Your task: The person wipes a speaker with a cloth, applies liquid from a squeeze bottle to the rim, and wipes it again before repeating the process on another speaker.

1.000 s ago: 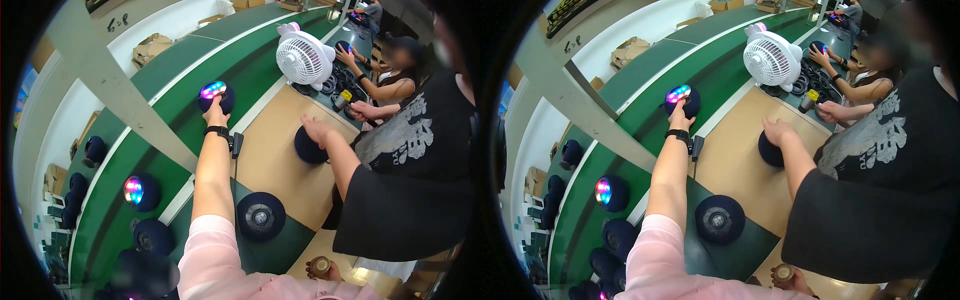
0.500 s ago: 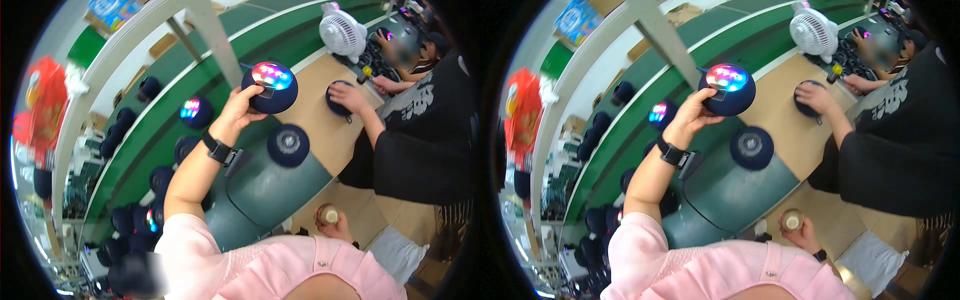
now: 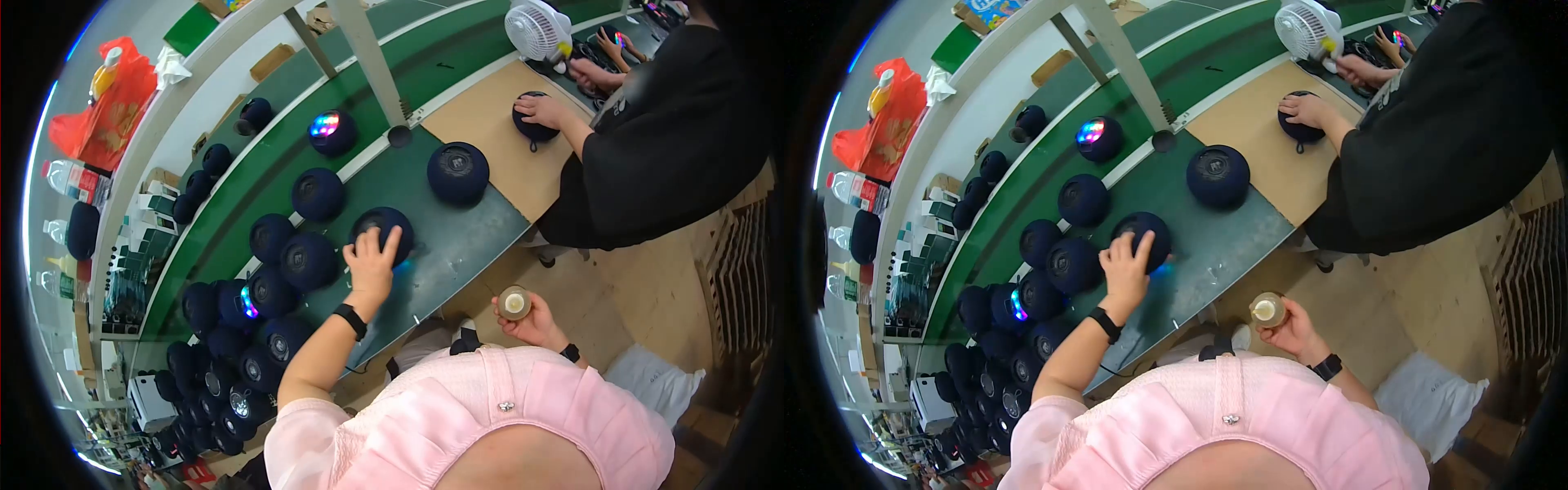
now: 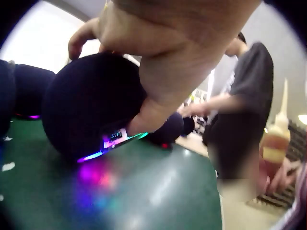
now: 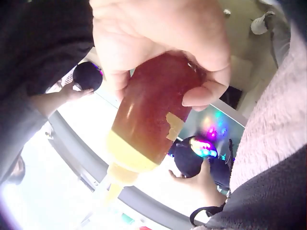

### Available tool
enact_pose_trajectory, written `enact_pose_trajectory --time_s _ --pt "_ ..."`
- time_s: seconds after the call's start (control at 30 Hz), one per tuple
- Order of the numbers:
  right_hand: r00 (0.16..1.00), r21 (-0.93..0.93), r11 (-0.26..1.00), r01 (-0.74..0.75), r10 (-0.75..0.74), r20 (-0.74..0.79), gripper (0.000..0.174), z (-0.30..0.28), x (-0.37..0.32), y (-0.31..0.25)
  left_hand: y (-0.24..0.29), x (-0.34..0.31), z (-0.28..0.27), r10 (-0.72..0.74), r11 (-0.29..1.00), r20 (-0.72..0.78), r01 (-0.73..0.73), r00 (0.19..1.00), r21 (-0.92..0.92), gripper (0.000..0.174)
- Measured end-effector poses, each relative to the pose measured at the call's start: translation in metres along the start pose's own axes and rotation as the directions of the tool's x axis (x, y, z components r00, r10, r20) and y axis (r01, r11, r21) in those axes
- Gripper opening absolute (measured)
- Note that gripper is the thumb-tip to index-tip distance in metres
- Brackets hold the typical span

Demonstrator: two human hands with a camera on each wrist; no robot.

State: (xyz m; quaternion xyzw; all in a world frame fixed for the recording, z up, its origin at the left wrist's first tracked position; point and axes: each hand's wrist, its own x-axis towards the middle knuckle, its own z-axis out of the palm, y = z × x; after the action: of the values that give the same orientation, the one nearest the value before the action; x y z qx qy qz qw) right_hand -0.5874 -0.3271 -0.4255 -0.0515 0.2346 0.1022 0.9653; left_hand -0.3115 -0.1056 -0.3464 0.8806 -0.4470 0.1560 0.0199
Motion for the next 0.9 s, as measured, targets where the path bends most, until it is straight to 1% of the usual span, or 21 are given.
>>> enact_pose_trajectory --time_s 0.07,0.13,0.17,0.27,0.33,0.37,0.4,0.47,0.5,0.53,0.57,0.6,0.63,0.67,0.7,0.73,0.77,0.8,0.83,0.87,0.9 --pt "1.0 -0.034 0.999 -0.009 0.01 0.015 0.045 0.013 0.002 -0.001 0.007 -0.008 0.0 0.068 0.997 -0.037 -0.069 0.997 -0.027 0.084" --pt "0.995 -0.068 0.997 0.046 -0.052 -0.089 0.061 0.023 0.002 0.002 0.01 -0.017 -0.006 0.11 0.991 -0.015 -0.111 0.994 -0.077 0.078" --pt "1.0 0.021 1.0 0.005 -0.005 -0.007 0.046 0.014 0.005 0.002 0.007 -0.023 -0.008 0.142 0.987 -0.011 -0.143 0.99 -0.079 0.077" --pt "1.0 0.002 1.0 0.008 -0.008 0.029 0.046 0.017 0.014 0.002 0.005 -0.038 -0.012 0.226 0.972 0.04 -0.222 0.973 -0.081 0.073" --pt "1.0 0.003 1.0 0.021 -0.021 0.005 0.046 0.023 0.02 0.007 0.007 -0.05 -0.02 0.245 0.962 0.115 -0.226 0.963 -0.153 0.074" --pt "0.999 -0.011 0.999 0.043 -0.043 -0.017 0.046 0.027 0.024 0.006 0.008 -0.052 -0.029 0.233 0.956 0.206 -0.184 0.95 -0.23 0.076" --pt "0.999 -0.01 0.999 0.048 -0.048 -0.015 0.046 0.03 0.028 0.006 0.006 -0.052 -0.037 0.245 0.943 0.217 -0.181 0.945 -0.279 0.077" --pt "0.999 -0.02 0.998 0.051 -0.051 -0.004 0.047 0.036 0.034 0.006 -0.008 -0.034 -0.056 0.156 0.823 0.191 -0.021 0.969 -0.568 0.072" --pt "0.998 -0.026 0.998 0.055 -0.055 -0.003 0.047 0.042 0.036 0.005 -0.021 -0.018 -0.058 0.095 0.833 0.078 -0.037 0.992 -0.552 0.068" --pt "0.995 -0.032 0.996 0.085 -0.087 -0.052 0.048 0.05 0.038 0.005 -0.039 0.004 -0.057 0.034 0.843 -0.04 -0.051 0.999 -0.536 0.063" --pt "0.988 -0.038 0.993 0.115 -0.118 -0.102 0.05 0.056 0.041 0.005 -0.062 0.031 -0.051 -0.068 0.821 -0.125 -0.015 0.99 -0.57 0.059" --pt "0.987 -0.038 0.992 0.119 -0.122 -0.105 0.05 0.058 0.044 0.005 -0.087 0.062 -0.042 -0.172 0.793 -0.197 0.017 0.965 -0.608 0.055" --pt "0.992 -0.024 0.994 0.105 -0.106 -0.07 0.053 0.059 0.045 0.004 -0.114 0.094 -0.021 -0.302 0.788 -0.304 0.057 0.904 -0.613 0.049" --pt "0.995 -0.013 0.996 0.091 -0.091 -0.036 0.056 0.06 0.046 0.003 -0.135 0.125 0.003 -0.579 0.557 -0.09 0.312 0.811 -0.77 0.051" --pt "0.994 -0.016 0.995 0.097 -0.098 -0.045 0.056 0.065 0.047 0.004 -0.152 0.163 0.009 -0.714 0.086 0.306 0.513 0.629 -0.854 0.056" --pt "0.992 0.003 0.993 0.114 -0.114 -0.049 0.058 0.071 0.048 0.005 -0.17 0.194 0.03 -0.683 -0.351 0.583 0.504 0.439 -0.79 0.059" --pt "0.99 0.022 0.991 0.132 -0.131 -0.054 0.061 0.075 0.05 0.006 -0.187 0.219 0.047 -0.578 -0.597 0.768 0.499 0.276 -0.628 0.053" --pt "0.988 0.021 0.99 0.141 -0.14 -0.067 0.061 0.074 0.052 0.008 -0.191 0.233 0.063 -0.565 -0.604 0.777 0.502 0.278 -0.619 0.053" --pt "0.988 0.061 0.987 0.146 -0.142 -0.06 0.061 0.071 0.054 0.011 -0.19 0.244 0.078 -0.526 -0.756 0.834 0.356 0.169 -0.549 0.049" --pt "0.987 0.099 0.983 0.156 -0.151 -0.056 0.063 0.07 0.055 0.012 -0.187 0.256 0.099 -0.454 -0.868 0.888 0.188 0.071 -0.459 0.046" --pt "0.982 0.107 0.978 0.18 -0.172 -0.082 0.063 0.072 0.056 0.012 -0.194 0.261 0.13 -0.311 -0.934 0.943 0.144 0.119 -0.326 0.044"
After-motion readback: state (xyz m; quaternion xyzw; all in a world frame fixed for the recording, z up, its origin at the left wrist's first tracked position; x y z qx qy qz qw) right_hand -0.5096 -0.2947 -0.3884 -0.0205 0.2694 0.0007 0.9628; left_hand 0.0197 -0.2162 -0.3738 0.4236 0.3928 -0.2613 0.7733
